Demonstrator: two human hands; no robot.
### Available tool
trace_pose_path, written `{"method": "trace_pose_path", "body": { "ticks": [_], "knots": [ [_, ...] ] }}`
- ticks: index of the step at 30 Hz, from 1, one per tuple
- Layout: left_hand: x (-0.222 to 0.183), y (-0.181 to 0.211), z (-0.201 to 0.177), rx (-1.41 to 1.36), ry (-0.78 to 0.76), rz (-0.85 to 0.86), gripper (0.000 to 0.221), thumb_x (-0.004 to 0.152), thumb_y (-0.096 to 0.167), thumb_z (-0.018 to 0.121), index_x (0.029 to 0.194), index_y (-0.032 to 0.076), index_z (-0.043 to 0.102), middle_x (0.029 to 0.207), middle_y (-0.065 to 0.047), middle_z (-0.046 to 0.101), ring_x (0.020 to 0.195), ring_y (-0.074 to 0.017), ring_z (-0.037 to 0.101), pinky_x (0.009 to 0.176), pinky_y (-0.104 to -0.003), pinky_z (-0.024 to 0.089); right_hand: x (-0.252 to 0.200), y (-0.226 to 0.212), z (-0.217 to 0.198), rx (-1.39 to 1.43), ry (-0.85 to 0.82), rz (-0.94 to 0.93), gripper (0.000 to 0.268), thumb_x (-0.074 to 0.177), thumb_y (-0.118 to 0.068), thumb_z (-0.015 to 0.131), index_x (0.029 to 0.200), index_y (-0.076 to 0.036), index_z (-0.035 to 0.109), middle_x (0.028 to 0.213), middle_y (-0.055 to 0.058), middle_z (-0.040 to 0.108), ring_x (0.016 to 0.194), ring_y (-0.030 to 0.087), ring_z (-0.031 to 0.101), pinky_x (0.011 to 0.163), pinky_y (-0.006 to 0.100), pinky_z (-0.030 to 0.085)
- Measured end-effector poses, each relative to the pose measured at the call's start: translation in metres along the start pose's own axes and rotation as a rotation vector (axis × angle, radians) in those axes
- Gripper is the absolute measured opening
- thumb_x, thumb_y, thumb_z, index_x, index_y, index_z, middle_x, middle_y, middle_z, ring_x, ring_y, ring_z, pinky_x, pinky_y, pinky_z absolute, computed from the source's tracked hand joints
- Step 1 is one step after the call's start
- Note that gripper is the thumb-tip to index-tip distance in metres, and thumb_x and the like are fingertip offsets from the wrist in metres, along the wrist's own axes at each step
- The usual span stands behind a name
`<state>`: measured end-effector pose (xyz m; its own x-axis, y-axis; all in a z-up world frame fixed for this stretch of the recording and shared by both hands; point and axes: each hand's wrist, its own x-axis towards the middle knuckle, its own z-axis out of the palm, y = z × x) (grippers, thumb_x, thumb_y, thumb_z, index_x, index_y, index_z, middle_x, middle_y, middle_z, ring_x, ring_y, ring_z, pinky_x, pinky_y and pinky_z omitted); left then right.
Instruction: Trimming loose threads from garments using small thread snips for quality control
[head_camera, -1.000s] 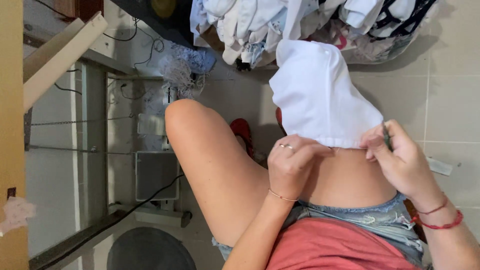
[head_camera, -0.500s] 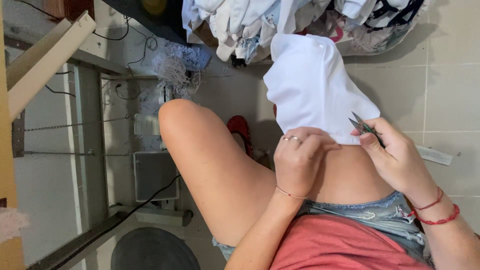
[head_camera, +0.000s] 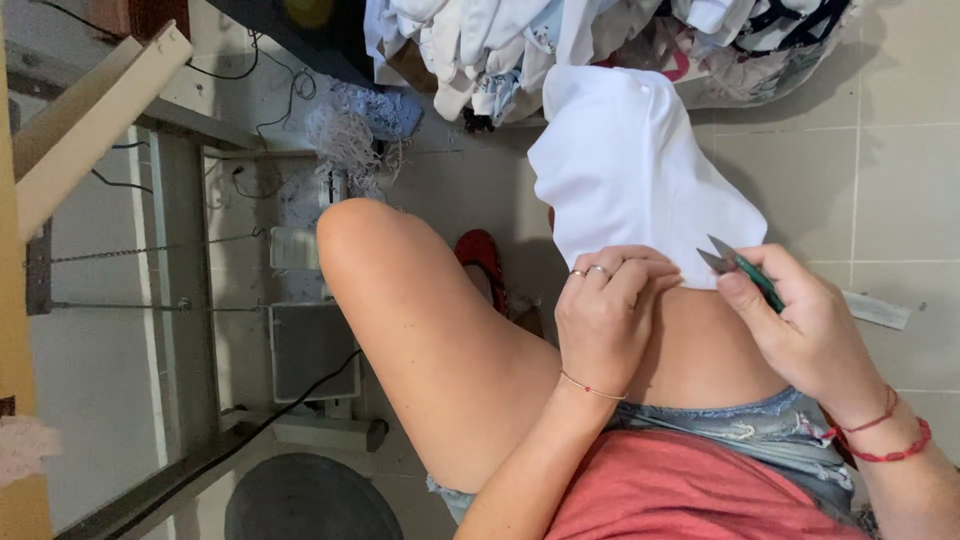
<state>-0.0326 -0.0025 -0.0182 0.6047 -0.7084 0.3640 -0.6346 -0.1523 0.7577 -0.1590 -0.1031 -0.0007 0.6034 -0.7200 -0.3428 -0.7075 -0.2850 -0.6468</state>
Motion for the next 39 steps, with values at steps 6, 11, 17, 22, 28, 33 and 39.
{"method": "trace_pose_path", "body": {
  "ticks": [6, 11, 17, 22, 28, 33, 39],
  "knots": [
    [0.002, -0.001, -0.004, -0.041, 0.005, 0.004, 0.013, 0.081, -0.002, 0.056, 0.080, 0.010, 0.055, 0.087, 0.002, 0.058, 0.063, -0.0186, 0.050, 0.063, -0.027, 0.042, -0.018, -0.007, -0.002, -0.279, 0.125, -0.206, 0.022, 0.078, -0.030, 0.060, 0.084, -0.008, 0.058, 0.060, 0.002, 0.053, 0.054, 0.017, 0.046, 0.055, 0.030, 0.037],
    [-0.002, -0.006, 0.000, 0.087, 0.020, 0.070, 0.006, 0.084, 0.005, 0.055, 0.081, 0.010, 0.052, 0.085, -0.003, 0.053, 0.064, -0.0226, 0.047, 0.059, -0.032, 0.038, -0.020, 0.000, 0.005, -0.455, 0.289, -0.399, 0.018, 0.082, -0.026, 0.065, 0.083, -0.009, 0.060, 0.065, -0.002, 0.055, 0.054, 0.016, 0.047, 0.049, 0.030, 0.038],
    [-0.005, -0.006, -0.003, 0.093, 0.019, 0.073, 0.005, 0.086, 0.014, 0.054, 0.084, 0.010, 0.055, 0.085, -0.005, 0.053, 0.066, -0.0242, 0.049, 0.064, -0.034, 0.040, -0.019, 0.001, 0.013, -0.613, 0.411, -0.484, 0.018, 0.084, -0.029, 0.068, 0.086, -0.012, 0.064, 0.075, -0.006, 0.061, 0.061, 0.013, 0.055, 0.049, 0.028, 0.040],
    [-0.005, -0.003, -0.003, 0.096, 0.027, 0.109, 0.007, 0.087, 0.019, 0.055, 0.083, 0.013, 0.054, 0.081, -0.003, 0.053, 0.064, -0.0232, 0.049, 0.060, -0.033, 0.038, -0.019, 0.000, 0.016, -0.626, 0.431, -0.480, 0.015, 0.086, -0.025, 0.068, 0.086, -0.012, 0.061, 0.071, -0.005, 0.057, 0.058, 0.014, 0.052, 0.048, 0.028, 0.039],
    [-0.004, -0.002, -0.003, 0.048, 0.010, 0.084, 0.006, 0.087, 0.014, 0.053, 0.081, 0.013, 0.053, 0.081, -0.002, 0.053, 0.064, -0.0222, 0.047, 0.062, -0.032, 0.036, -0.020, 0.006, 0.024, -0.607, 0.481, -0.542, 0.013, 0.088, -0.021, 0.066, 0.085, -0.009, 0.062, 0.069, -0.003, 0.057, 0.059, 0.014, 0.052, 0.050, 0.027, 0.039],
    [-0.004, -0.004, -0.007, -0.193, -0.067, 0.003, 0.005, 0.083, 0.003, 0.051, 0.081, 0.008, 0.050, 0.083, -0.004, 0.058, 0.077, -0.0217, 0.054, 0.073, -0.032, 0.037, -0.020, 0.012, 0.021, -0.460, 0.414, -0.397, 0.014, 0.089, -0.020, 0.063, 0.084, -0.007, 0.062, 0.067, 0.002, 0.056, 0.057, 0.018, 0.050, 0.051, 0.031, 0.036],
    [-0.020, -0.022, 0.001, -0.912, 0.108, -0.647, 0.008, 0.086, 0.014, 0.049, 0.085, 0.006, 0.047, 0.075, -0.007, 0.057, 0.072, -0.0129, 0.058, 0.071, -0.023, 0.048, -0.016, 0.004, 0.003, -0.204, 0.251, -0.145, 0.017, 0.085, -0.023, 0.058, 0.092, -0.008, 0.063, 0.051, 0.004, 0.043, 0.047, 0.015, 0.034, 0.051, 0.029, 0.033]
  ]
}}
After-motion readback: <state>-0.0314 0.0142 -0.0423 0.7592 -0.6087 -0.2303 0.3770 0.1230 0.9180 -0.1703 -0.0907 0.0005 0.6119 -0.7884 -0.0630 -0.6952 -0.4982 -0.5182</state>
